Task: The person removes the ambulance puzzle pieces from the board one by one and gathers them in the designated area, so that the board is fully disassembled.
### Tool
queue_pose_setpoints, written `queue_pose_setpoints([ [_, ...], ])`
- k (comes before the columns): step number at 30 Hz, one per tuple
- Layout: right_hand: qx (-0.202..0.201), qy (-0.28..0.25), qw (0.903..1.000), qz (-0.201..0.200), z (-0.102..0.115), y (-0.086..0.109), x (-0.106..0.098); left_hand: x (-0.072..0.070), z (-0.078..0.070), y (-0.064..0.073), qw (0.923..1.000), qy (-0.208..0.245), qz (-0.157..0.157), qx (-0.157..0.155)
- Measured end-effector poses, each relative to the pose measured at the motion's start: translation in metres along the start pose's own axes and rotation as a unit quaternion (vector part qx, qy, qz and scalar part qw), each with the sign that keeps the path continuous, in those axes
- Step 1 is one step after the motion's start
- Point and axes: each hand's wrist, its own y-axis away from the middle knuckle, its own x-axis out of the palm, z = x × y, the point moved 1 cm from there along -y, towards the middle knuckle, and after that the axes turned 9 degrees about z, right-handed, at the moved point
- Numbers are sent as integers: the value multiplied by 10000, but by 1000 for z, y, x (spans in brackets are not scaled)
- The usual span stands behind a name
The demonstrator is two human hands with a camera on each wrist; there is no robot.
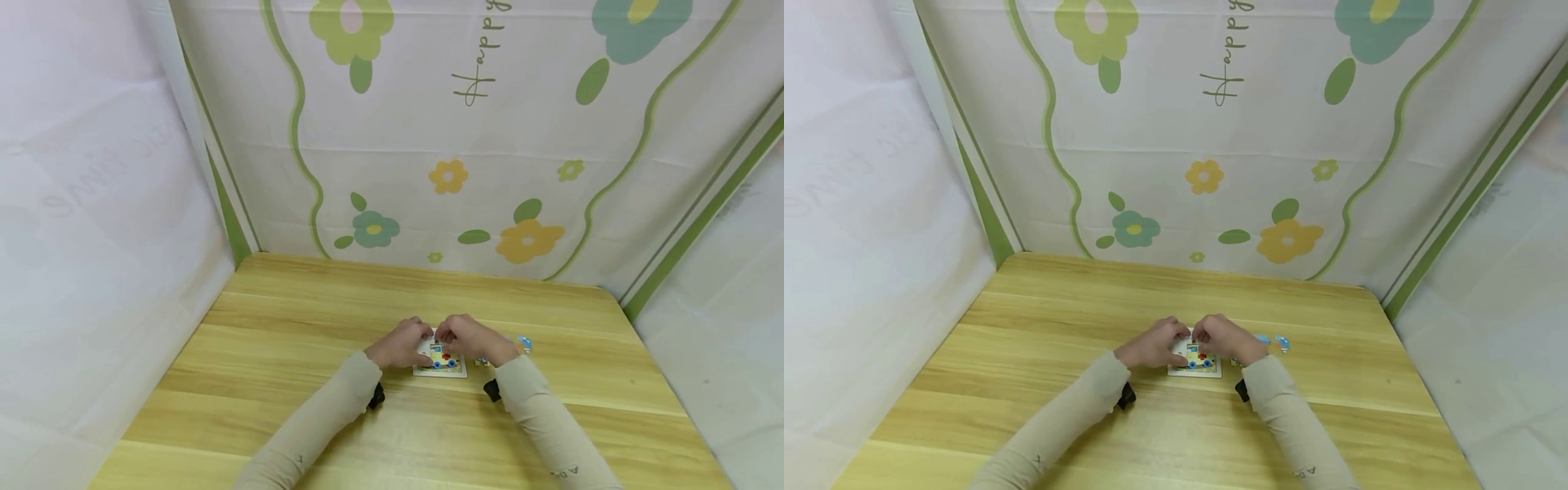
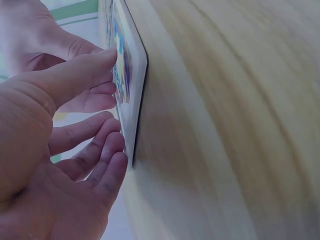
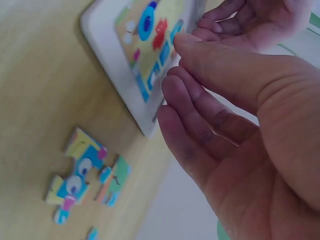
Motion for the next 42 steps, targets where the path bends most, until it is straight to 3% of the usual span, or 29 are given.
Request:
queue_pose_setpoints([
  [14,27,169,9996,-210,-6,2,4,5,1,-3,9998,-28,-30,-197],
  [29,133,-447,9988,-135,-9,0,1,6,0,-4,9995,-196,33,-248],
  [42,166,-606,9977,-244,-8,0,-3,5,-2,-5,9994,-147,78,-297],
])
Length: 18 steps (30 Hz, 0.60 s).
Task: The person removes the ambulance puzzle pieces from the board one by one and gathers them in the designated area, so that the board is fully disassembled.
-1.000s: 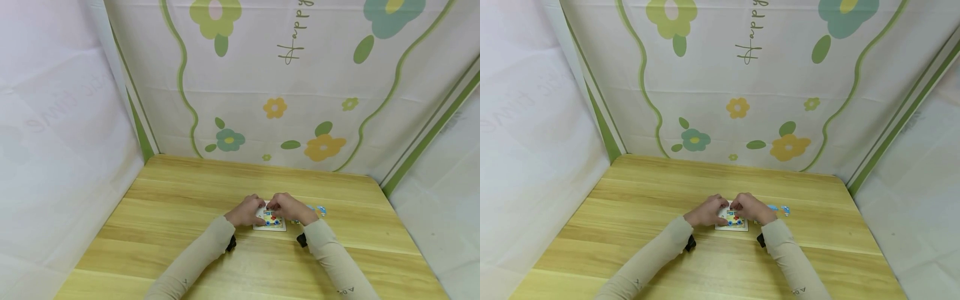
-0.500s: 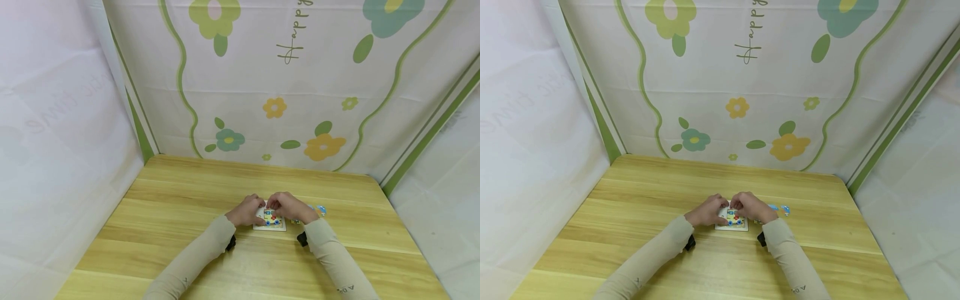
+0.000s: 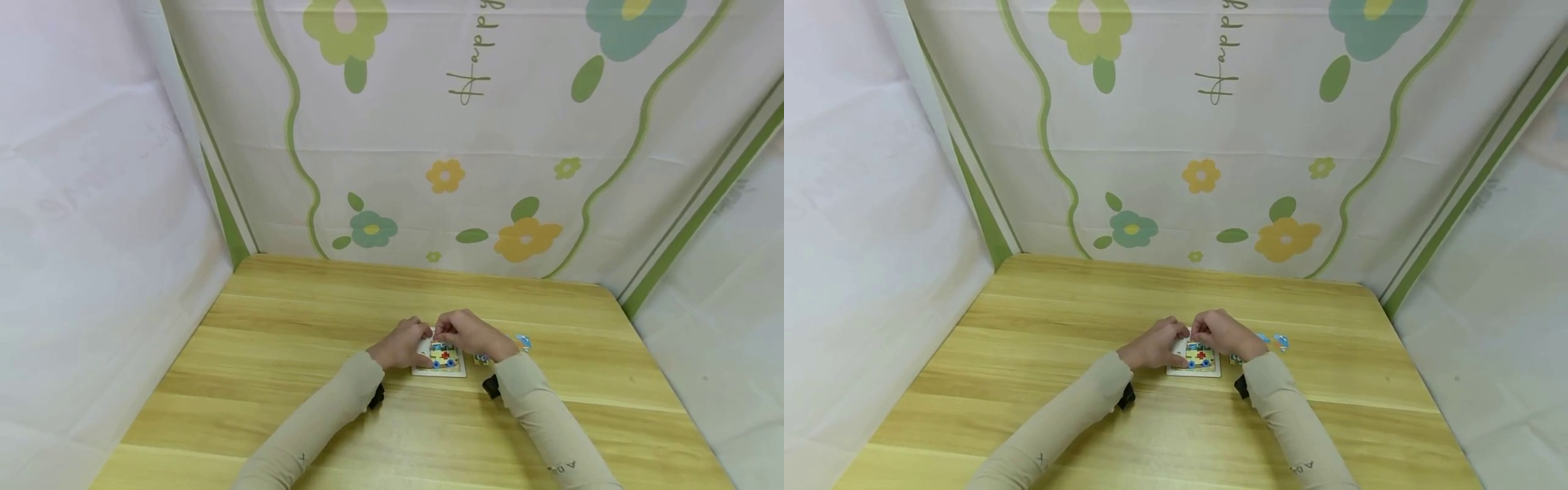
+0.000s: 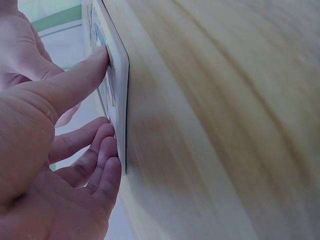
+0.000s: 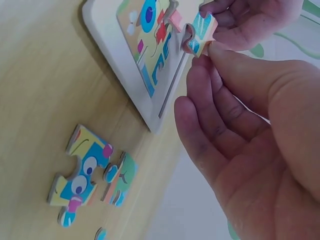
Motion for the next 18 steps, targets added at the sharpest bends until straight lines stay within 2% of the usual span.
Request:
queue_pose_setpoints([
  [18,38,69,10000,54,7,12,-10,1,0,0,10000,-70,-54,34],
])
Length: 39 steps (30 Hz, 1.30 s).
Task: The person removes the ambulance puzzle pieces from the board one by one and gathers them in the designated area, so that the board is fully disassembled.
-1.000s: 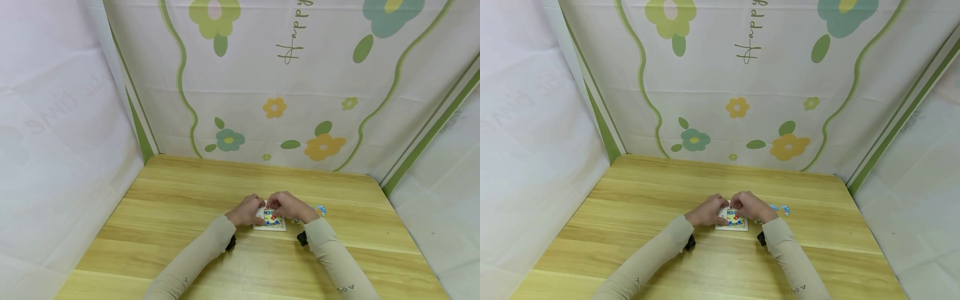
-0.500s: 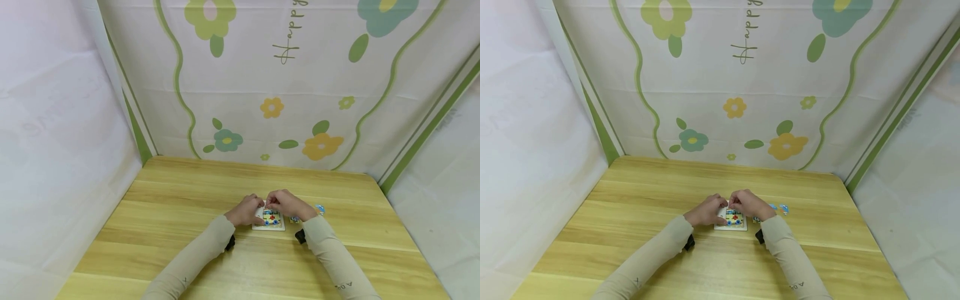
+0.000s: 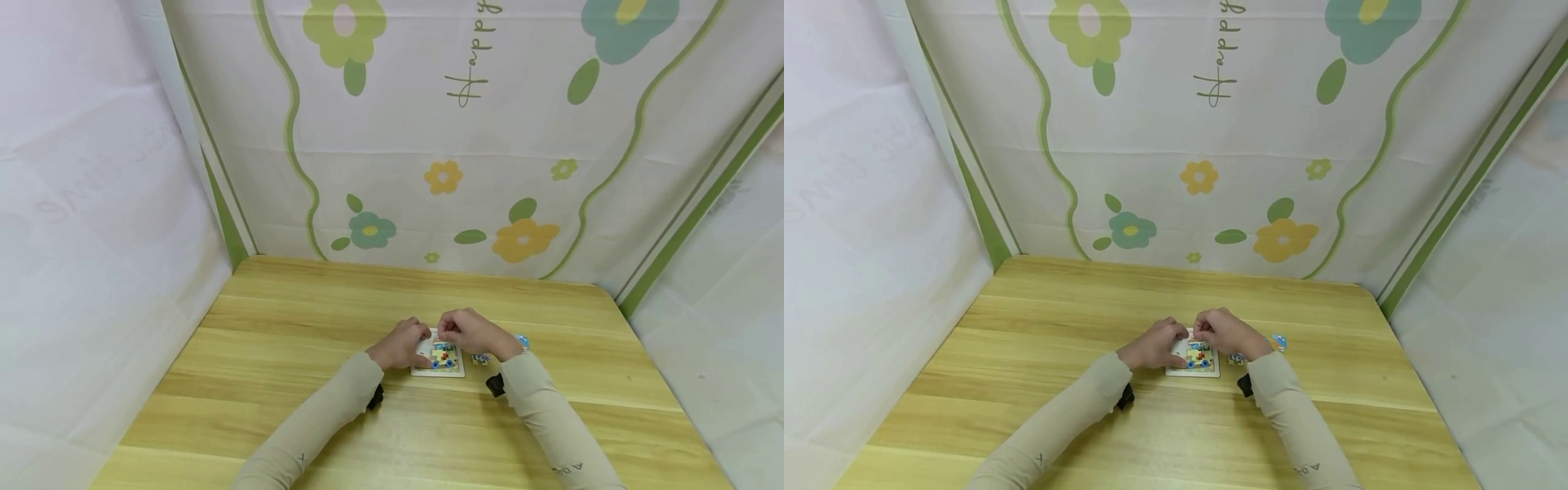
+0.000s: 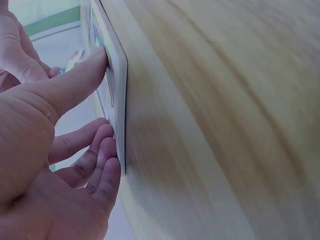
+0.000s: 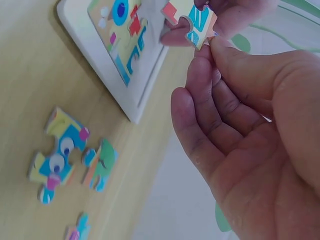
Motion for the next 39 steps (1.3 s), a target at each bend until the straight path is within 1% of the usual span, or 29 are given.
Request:
queue_pose_setpoints([
  [6,76,34,9999,-102,-9,16,-8,0,-2,1,9999,-54,18,-114],
  [14,209,363,9985,-357,-36,48,-20,1,-3,2,9998,27,21,-179],
  [19,381,415,9977,-379,-49,68,-28,1,-1,1,9999,41,-6,-163],
  [23,539,339,9972,-383,-56,79,-29,1,-1,1,9998,29,-5,-172],
  [30,707,172,9969,-285,-69,91,-22,1,-1,1,9999,-65,42,-150],
  [39,857,117,9958,-295,-80,90,-19,2,0,1,9999,-93,8,-97],
])
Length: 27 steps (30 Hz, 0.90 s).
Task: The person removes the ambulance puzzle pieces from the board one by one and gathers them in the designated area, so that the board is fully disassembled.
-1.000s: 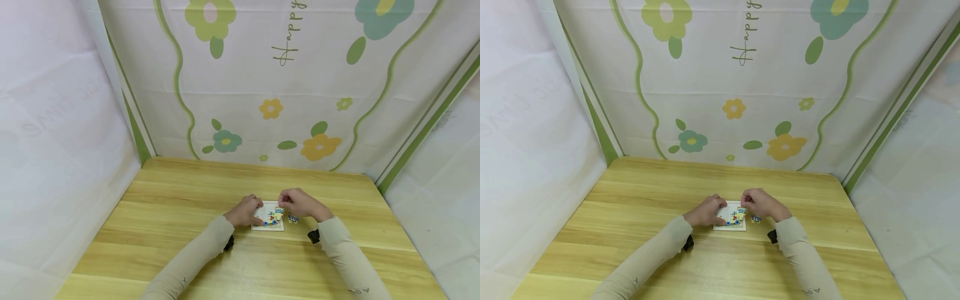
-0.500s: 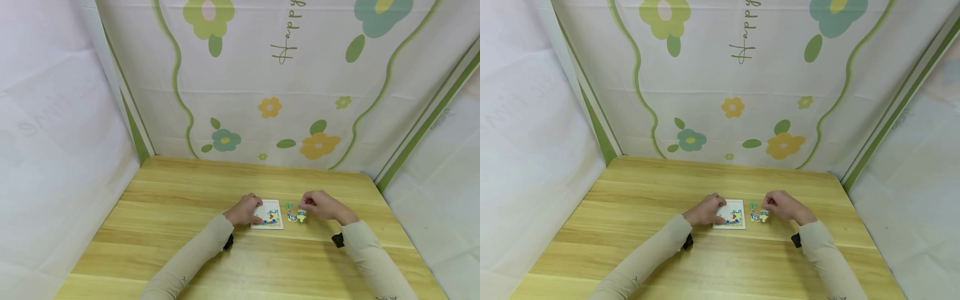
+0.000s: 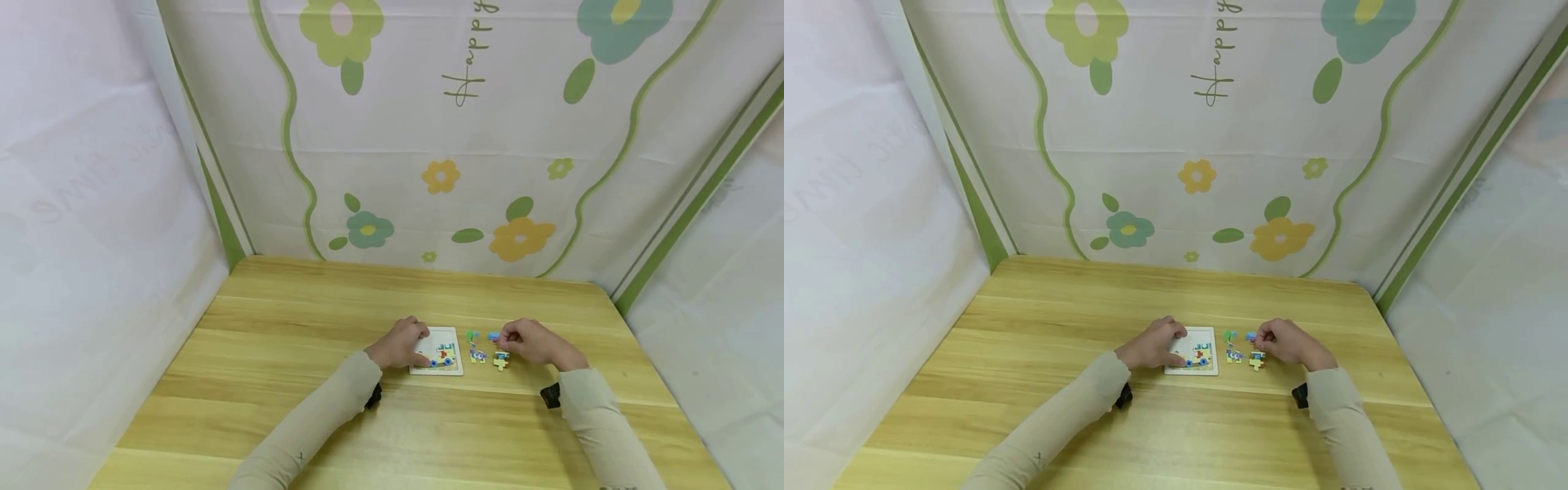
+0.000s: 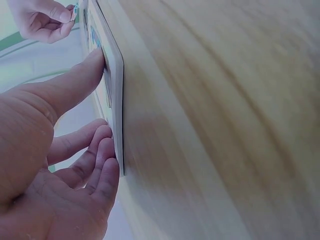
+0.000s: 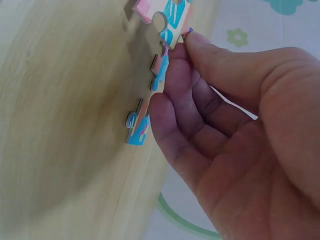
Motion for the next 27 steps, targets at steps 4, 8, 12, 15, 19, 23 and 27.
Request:
queue_pose_setpoints([
  [4,26,96,10000,-5,-1,-3,0,-1,-1,0,10000,2,13,-1],
  [8,89,120,9999,32,-2,-5,0,-1,-2,1,10000,-35,17,-10],
  [12,114,78,9999,52,-3,-7,0,-1,-4,3,10000,-23,20,1],
  [15,73,72,9999,61,-5,-7,1,-2,-4,3,10000,-17,3,14],
  [19,152,50,9999,40,-7,-8,1,-1,-4,1,10000,22,9,-10],
  [23,238,-17,9997,-6,-5,-7,-4,-1,-5,0,10000,-15,48,-68],
  [27,194,-29,9998,-34,3,-5,-12,-4,-7,0,9998,-97,115,-115],
])
